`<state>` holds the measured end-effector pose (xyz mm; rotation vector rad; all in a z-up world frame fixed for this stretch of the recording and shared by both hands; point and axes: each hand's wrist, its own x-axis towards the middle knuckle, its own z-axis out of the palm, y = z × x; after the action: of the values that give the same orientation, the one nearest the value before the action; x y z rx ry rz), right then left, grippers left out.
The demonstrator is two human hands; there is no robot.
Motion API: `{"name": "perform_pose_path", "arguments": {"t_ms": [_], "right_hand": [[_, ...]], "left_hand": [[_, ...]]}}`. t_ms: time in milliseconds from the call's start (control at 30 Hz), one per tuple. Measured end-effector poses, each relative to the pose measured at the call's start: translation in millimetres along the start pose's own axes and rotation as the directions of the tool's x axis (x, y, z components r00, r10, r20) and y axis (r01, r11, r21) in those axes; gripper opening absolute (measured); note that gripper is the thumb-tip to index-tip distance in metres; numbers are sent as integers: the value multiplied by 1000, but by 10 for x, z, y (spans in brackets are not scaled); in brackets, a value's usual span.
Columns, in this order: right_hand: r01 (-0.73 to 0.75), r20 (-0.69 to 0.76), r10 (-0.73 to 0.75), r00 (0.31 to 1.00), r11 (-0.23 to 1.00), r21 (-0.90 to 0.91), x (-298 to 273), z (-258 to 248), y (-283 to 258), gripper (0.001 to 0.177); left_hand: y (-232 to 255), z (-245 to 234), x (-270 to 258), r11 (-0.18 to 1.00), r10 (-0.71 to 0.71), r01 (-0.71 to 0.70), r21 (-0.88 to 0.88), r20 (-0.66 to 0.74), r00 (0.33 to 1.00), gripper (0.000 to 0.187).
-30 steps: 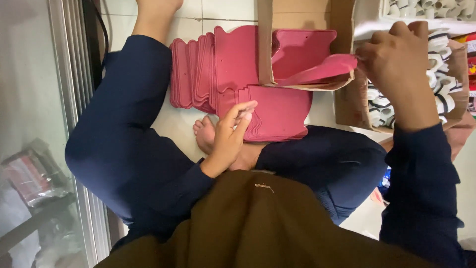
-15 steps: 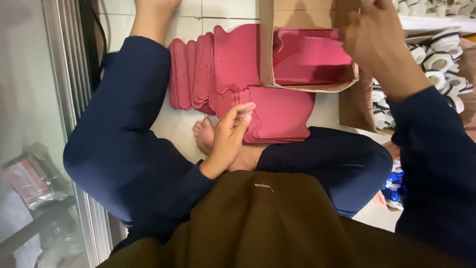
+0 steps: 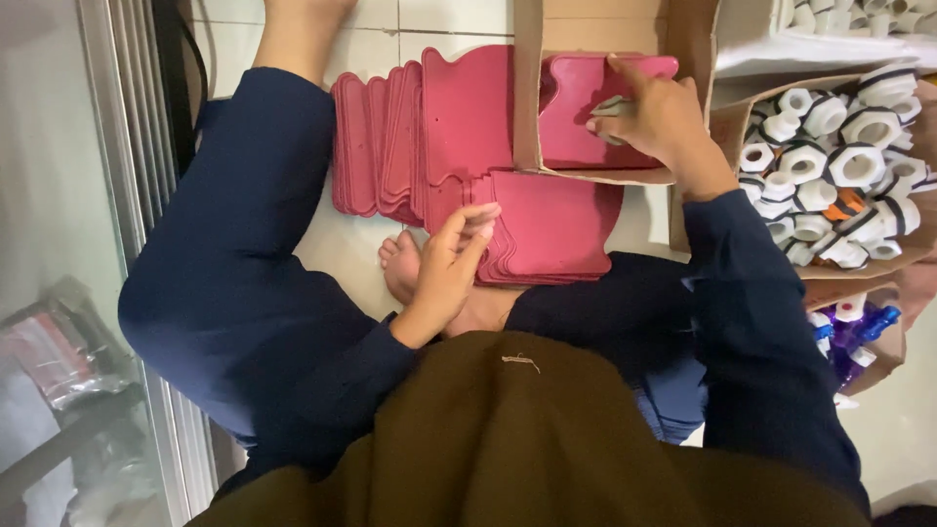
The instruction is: Cleaning pink plastic parts with a cloth and placing them into a cardboard box
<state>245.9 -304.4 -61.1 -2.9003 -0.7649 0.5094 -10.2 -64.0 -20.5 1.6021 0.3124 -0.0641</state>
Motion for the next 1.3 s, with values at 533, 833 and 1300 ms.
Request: {"name": "perform_pose_path", "arguments": {"t_ms": [533, 833, 1300], "right_hand": [[-79, -19, 83, 996, 983, 164, -1761, 1105, -1566, 49], [-45, -281, 47, 959, 999, 14, -1797, 1236, -1721, 53], [140, -313, 485, 816, 360, 922, -1944, -155, -2099, 32]], "left_hand": [[58, -213, 44, 986, 166, -162, 37, -182, 969, 27], [209, -364, -44, 952, 285, -243, 188, -238, 929, 26], [85, 34, -324, 858, 473, -504, 95, 237, 849, 67]]}}
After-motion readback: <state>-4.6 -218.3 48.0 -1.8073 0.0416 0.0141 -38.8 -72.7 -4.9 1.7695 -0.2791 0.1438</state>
